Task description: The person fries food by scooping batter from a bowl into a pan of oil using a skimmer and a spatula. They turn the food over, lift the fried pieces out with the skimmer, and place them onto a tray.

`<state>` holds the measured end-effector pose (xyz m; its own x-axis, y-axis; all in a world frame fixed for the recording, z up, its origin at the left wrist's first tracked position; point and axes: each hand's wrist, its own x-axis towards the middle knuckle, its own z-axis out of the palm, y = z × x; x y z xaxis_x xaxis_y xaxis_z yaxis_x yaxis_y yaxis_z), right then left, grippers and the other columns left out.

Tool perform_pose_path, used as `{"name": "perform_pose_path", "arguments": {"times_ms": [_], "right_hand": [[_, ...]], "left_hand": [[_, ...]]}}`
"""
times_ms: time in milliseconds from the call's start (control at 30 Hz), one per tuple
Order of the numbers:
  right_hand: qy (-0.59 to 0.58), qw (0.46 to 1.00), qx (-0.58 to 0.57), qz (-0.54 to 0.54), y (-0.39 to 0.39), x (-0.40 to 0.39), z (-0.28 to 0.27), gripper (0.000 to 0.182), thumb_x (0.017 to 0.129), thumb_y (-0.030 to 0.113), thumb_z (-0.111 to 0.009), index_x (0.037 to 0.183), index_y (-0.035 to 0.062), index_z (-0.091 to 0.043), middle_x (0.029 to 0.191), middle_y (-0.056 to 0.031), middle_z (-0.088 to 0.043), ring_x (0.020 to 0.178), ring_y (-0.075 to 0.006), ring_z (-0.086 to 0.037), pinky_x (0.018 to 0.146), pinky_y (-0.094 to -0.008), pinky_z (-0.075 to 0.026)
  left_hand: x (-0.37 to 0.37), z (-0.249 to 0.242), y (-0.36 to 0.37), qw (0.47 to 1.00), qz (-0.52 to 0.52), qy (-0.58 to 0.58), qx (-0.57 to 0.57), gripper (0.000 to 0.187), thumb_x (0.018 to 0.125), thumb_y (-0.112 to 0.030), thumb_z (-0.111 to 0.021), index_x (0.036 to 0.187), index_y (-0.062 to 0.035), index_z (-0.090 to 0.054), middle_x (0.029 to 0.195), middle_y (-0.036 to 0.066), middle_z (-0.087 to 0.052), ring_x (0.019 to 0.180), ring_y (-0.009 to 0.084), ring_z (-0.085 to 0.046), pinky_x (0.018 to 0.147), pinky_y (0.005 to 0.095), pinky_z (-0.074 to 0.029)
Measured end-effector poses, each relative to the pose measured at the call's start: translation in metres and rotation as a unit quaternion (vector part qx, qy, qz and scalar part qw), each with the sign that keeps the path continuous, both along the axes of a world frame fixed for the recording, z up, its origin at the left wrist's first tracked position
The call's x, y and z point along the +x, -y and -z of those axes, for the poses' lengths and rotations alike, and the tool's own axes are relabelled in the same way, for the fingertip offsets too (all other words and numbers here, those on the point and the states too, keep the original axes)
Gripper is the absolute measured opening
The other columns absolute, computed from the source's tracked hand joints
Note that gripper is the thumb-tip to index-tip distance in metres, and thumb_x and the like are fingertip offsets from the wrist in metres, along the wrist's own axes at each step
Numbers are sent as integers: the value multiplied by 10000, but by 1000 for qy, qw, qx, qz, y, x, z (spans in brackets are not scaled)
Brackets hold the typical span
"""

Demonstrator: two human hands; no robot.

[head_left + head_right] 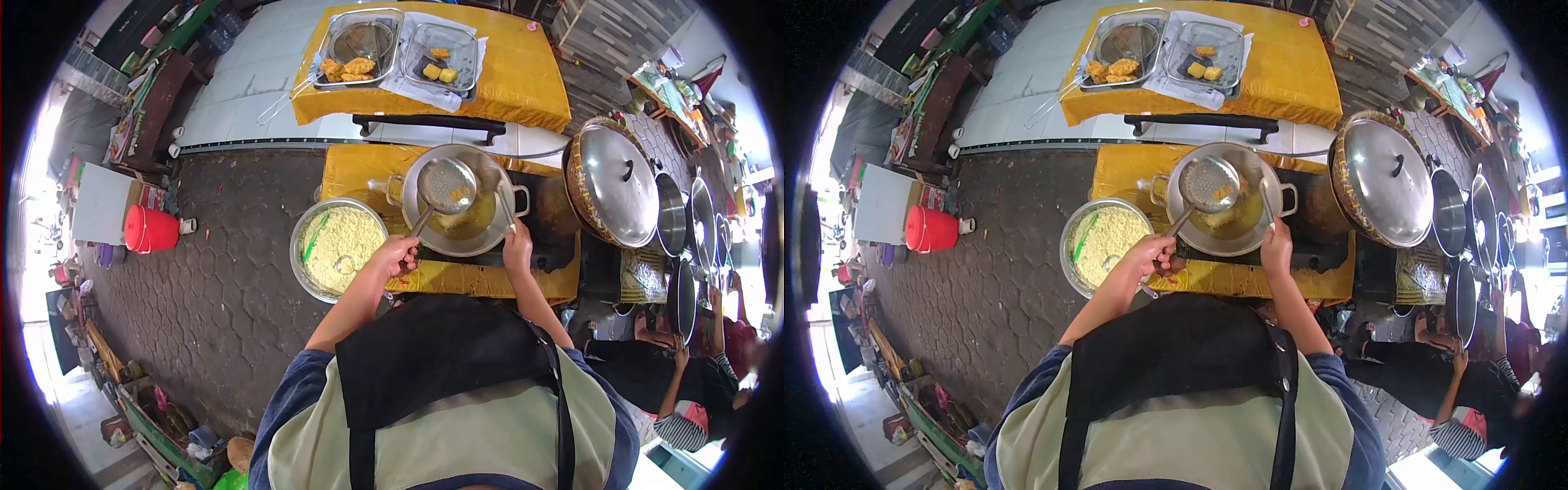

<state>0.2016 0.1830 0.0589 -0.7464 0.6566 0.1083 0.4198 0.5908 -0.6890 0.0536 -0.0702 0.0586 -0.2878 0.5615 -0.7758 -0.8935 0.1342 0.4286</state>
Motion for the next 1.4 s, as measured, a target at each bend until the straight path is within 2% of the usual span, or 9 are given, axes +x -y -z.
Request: {"name": "perform_pose_path", "arguments": {"times_ms": [467, 567, 700, 800, 867, 900, 967, 1000, 1400], "right_hand": [[0, 998, -23, 58, 18, -1, -9, 308, 835, 85, -459, 1120, -31, -478, 1055, -229, -527, 967, -354, -505, 820, -378, -398], [26, 969, -166, 182, 18, -1, -6, 299, 850, 114, -463, 1111, -29, -488, 996, -207, -561, 899, -324, -539, 776, -360, -413], [8, 964, -186, 192, 18, 10, 12, 297, 855, 144, -477, 1101, -21, -498, 906, -196, -591, 822, -318, -562, 727, -346, -426], [4, 973, -134, 190, 22, 19, 29, 289, 845, 139, -488, 1089, -15, -507, 901, -209, -589, 828, -319, -566, 736, -346, -428], [9, 981, -89, 174, 27, 24, 37, 284, 834, 133, -499, 1078, -11, -515, 914, -220, -584, 843, -323, -567, 747, -348, -428], [2, 981, -88, 175, 29, 25, 39, 284, 834, 133, -499, 1078, -11, -515, 914, -220, -584, 843, -323, -567, 747, -348, -428], [26, 980, -95, 173, 38, 27, 32, 286, 827, 125, -504, 1079, -10, -515, 917, -219, -584, 852, -331, -565, 757, -350, -427], [41, 978, -99, 177, 44, 23, 18, 286, 829, 124, -499, 1077, -17, -514, 924, -223, -581, 856, -332, -563, 755, -350, -428], [27, 982, -62, 177, 65, 26, 10, 272, 830, 97, -475, 1064, -38, -509, 936, -204, -577, 869, -313, -553, 765, -336, -419]], "left_hand": [[-44, -23, 8, 998, 55, 16, 29, 123, 846, -147, -517, 762, -88, -448, 610, -8, -414, 441, 64, -335, 418, 231, -318], [-76, -39, 23, 994, 40, 55, 81, 143, 838, -153, -533, 745, -92, -442, 602, -10, -411, 433, 59, -327, 418, 222, -298], [-138, -90, 47, 989, -12, -99, 111, 102, 834, -156, -529, 858, -70, -479, 600, -14, -404, 433, 54, -323, 408, 216, -285], [-183, -132, 49, 965, -31, -256, 42, 232, 830, -184, -535, 994, -29, -482, 617, 7, -434, 442, 64, -364, 406, 228, -316], [-211, -146, 42, 793, 20, -579, -190, 384, 830, -174, -512, 1155, 2, -410, 696, 88, -535, 528, 176, -523, 496, 316, -432], [-228, -139, 35, 789, 19, -585, -187, 384, 830, -174, -512, 1155, 2, -410, 696, 88, -535, 528, 176, -523, 496, 316, -432], [-256, -106, 25, 537, 7, -751, -385, 435, 828, -113, -465, 1221, 23, -338, 886, 202, -572, 739, 304, -594, 649, 386, -472], [-264, -106, 22, 526, 19, -754, -393, 450, 820, -66, -434, 1246, 17, -313, 949, 213, -556, 858, 337, -570, 726, 405, -461], [-298, -72, 14, 552, 17, -714, -431, 470, 792, -13, -433, 1245, 24, -315, 1005, 213, -529, 894, 342, -550, 764, 397, -451]]}}
